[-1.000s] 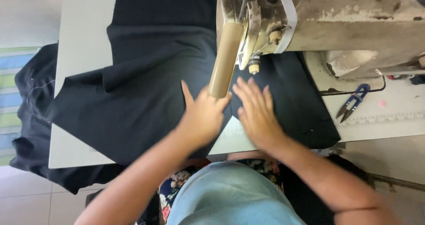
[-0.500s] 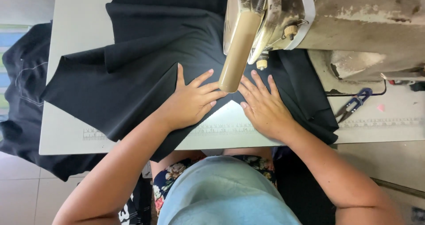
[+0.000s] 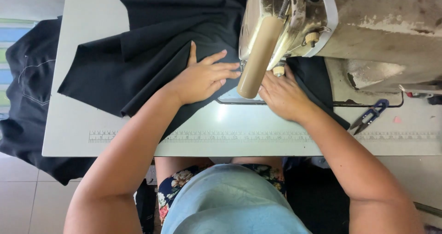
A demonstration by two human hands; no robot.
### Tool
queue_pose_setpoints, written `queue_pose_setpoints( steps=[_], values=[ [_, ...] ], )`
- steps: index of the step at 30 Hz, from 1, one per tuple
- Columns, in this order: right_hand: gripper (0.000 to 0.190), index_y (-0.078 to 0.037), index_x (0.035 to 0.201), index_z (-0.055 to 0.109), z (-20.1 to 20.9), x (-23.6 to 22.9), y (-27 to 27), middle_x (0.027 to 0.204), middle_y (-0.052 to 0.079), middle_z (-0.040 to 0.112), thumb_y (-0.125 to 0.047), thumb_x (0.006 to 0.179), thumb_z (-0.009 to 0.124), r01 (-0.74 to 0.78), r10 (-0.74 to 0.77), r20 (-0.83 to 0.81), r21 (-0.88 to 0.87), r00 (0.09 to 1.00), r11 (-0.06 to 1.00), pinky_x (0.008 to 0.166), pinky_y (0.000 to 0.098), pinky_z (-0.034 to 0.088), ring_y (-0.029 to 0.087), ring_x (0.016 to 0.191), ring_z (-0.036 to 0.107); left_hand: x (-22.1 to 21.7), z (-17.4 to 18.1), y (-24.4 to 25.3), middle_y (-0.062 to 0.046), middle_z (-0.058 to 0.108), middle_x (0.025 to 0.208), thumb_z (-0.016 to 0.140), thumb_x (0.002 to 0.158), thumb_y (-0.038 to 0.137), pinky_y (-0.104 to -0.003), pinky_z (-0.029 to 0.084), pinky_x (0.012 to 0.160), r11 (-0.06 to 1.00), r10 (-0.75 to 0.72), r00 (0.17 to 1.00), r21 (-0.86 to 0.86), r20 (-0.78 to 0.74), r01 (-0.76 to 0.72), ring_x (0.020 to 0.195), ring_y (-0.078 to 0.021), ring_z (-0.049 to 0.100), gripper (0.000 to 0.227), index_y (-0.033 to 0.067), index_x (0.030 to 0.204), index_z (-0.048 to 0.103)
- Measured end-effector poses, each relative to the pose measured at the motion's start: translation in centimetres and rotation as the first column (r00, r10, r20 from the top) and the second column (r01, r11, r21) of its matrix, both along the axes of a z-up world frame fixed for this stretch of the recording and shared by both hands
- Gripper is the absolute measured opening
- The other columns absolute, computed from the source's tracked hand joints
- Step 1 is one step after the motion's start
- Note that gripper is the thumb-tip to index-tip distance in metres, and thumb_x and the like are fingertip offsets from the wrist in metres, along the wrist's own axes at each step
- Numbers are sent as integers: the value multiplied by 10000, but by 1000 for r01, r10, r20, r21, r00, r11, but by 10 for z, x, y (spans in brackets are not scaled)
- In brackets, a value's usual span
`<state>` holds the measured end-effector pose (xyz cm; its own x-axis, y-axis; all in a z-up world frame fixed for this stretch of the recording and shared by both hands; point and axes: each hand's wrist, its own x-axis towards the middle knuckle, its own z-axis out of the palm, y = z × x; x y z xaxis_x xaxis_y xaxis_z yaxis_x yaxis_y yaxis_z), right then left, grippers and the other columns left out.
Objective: Positioning fabric panels and aligning a graphic patch on a sewing machine table for assembly.
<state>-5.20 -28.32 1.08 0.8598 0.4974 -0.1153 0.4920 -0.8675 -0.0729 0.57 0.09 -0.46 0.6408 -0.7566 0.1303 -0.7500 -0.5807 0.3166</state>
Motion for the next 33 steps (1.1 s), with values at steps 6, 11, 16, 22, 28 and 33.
queue_pose_setpoints(
  steps=[6, 11, 16, 22, 28, 33],
  values=[
    [530, 19, 1329, 588, 67, 6, 26, 1394, 325, 582, -345, 1087, 290, 124, -117, -52, 156, 992, 980, 1218, 611, 214, 501, 1355, 492, 24, -4, 1, 198, 517, 1535, 386, 1067, 358, -781, -125, 1126, 999, 7, 1000, -51, -12, -8, 1548, -180, 289, 370, 453, 1344, 611],
    [310, -147, 1124, 695, -18, -15, 6, 1114, 62, 636, -103, 962, 434, -233, 226, 739, -96, 634, 968, 998, 595, 486, 264, 806, 613, 54, -1, -11, 192, 555, 1498, 399, 1065, 343, -768, -128, 1138, 998, 2, 999, -64, -49, -5, 1533, -156, 315, 349, 436, 1295, 645],
    [267, 56, 1298, 603, 42, -97, 107, 1391, 250, 565, -8, 1058, 506, -596, 463, 394, 354, 794, 720, 1151, 566, 395, 410, 1357, 519, 106, 48, -61, -15, 682, 1031, 592, 814, 74, -418, 391, 774, 990, 61, 786, -135, 615, 29, 929, -272, 547, 206, 119, 959, 731],
    [53, -127, 940, 611, 25, -95, 181, 975, 30, 607, -163, 917, 642, -386, 265, 330, 387, 906, 838, 1134, 493, 359, 273, 1036, 534, 99, 67, -81, 76, 276, 1643, 282, 1010, 326, -637, 349, 958, 867, 226, 972, 440, 68, -233, 1441, -391, 273, 556, 286, 1542, 441],
    [197, -140, 1017, 558, -5, -109, 129, 931, 16, 456, -253, 1030, 397, -436, 306, 337, 435, 890, 788, 832, 422, 324, 231, 902, 439, 76, 42, -45, -61, 421, 1478, 413, 1067, 431, -617, 527, 666, 737, 463, 863, 454, 203, -501, 1129, -440, 483, 521, 231, 1548, 415],
    [93, -206, 879, 682, 43, -127, -9, 867, -31, 549, -144, 830, 633, 297, -327, 83, 259, 941, 919, 898, 418, 390, 184, 943, 500, 11, 35, -2, -144, 564, 1142, 676, 917, 427, -550, 513, 673, 783, 455, 841, 318, 292, -534, 963, -370, 626, 579, 59, 1339, 528]
  ],
)
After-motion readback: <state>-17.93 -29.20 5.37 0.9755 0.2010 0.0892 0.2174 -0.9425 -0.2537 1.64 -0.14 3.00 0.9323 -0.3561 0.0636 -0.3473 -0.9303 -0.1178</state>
